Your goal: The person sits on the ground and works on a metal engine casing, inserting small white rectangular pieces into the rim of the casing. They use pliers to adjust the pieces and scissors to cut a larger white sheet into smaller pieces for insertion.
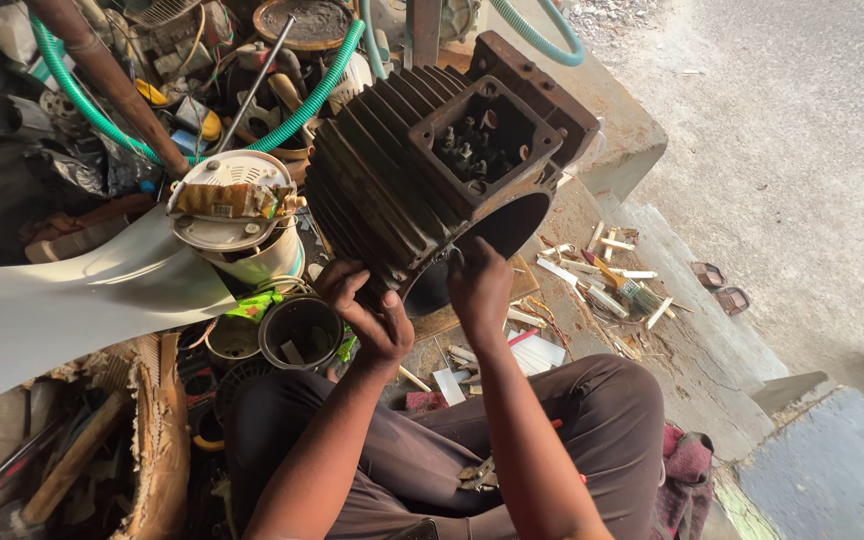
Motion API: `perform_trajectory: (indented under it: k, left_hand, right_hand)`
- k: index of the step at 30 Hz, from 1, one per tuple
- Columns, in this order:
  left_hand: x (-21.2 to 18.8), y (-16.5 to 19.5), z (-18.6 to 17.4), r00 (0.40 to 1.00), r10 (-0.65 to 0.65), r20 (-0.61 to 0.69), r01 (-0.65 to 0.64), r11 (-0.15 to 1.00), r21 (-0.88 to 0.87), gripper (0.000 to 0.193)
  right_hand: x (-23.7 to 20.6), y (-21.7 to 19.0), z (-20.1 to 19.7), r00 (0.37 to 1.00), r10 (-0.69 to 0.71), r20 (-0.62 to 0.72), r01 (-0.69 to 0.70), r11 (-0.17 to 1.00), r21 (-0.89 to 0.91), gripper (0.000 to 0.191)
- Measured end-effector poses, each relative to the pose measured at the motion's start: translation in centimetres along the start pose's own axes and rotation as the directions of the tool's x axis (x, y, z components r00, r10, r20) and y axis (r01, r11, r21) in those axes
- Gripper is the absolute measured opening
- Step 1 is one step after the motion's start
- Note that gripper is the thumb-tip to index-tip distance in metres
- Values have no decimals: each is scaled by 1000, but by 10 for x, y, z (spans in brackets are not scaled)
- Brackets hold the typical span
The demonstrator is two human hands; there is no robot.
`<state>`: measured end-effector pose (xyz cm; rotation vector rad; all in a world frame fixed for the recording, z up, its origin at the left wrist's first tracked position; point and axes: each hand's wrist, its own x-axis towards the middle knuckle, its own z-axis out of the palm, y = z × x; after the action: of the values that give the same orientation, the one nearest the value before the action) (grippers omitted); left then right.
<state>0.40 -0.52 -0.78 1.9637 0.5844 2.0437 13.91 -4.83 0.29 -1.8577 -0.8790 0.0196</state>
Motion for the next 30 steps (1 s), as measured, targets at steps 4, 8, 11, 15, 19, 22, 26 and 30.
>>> perform_trajectory:
  k: [4, 8, 11, 15, 19, 22, 26, 30]
  left_hand:
    - [0, 2, -3, 1000, -10, 29, 9, 1000, 8, 34]
    - [1, 1, -4, 1000, 10, 27, -11, 999, 35, 34]
    - [1, 1, -2, 1000, 15, 25, -16, 999, 44, 34]
    - [1, 0, -1, 1000, 9, 23, -9, 999, 35, 35]
    - [-1, -2, -1, 1000, 17, 25, -18, 999, 33, 35]
    - [-1, -2, 0, 1000, 13, 28, -13, 1000, 28, 36]
    - [0, 0, 0, 1000, 15, 16, -16, 999, 47, 36]
    - [2, 2, 0, 1000, 23, 13, -24, 998, 53, 35]
  right_hand:
    - [-9, -8, 4, 997, -27, -70, 21, 996, -86, 14]
    - [-8, -7, 2, 999, 7, -45, -6, 1000, 12, 15]
    - [-7, -5, 2, 999, -19, -36, 21, 999, 35, 16]
    - [-7, -3, 9, 996, -89, -26, 85, 990, -111, 10]
    - [-2, 5, 7, 976, -194, 99, 210, 959, -192, 11]
    - [1, 16, 1, 906, -408, 116, 421, 898, -130, 15]
    - [6, 28, -2, 869, -430, 246, 481, 849, -218, 24]
    - [7, 37, -8, 827, -507, 242, 560, 780, -281, 31]
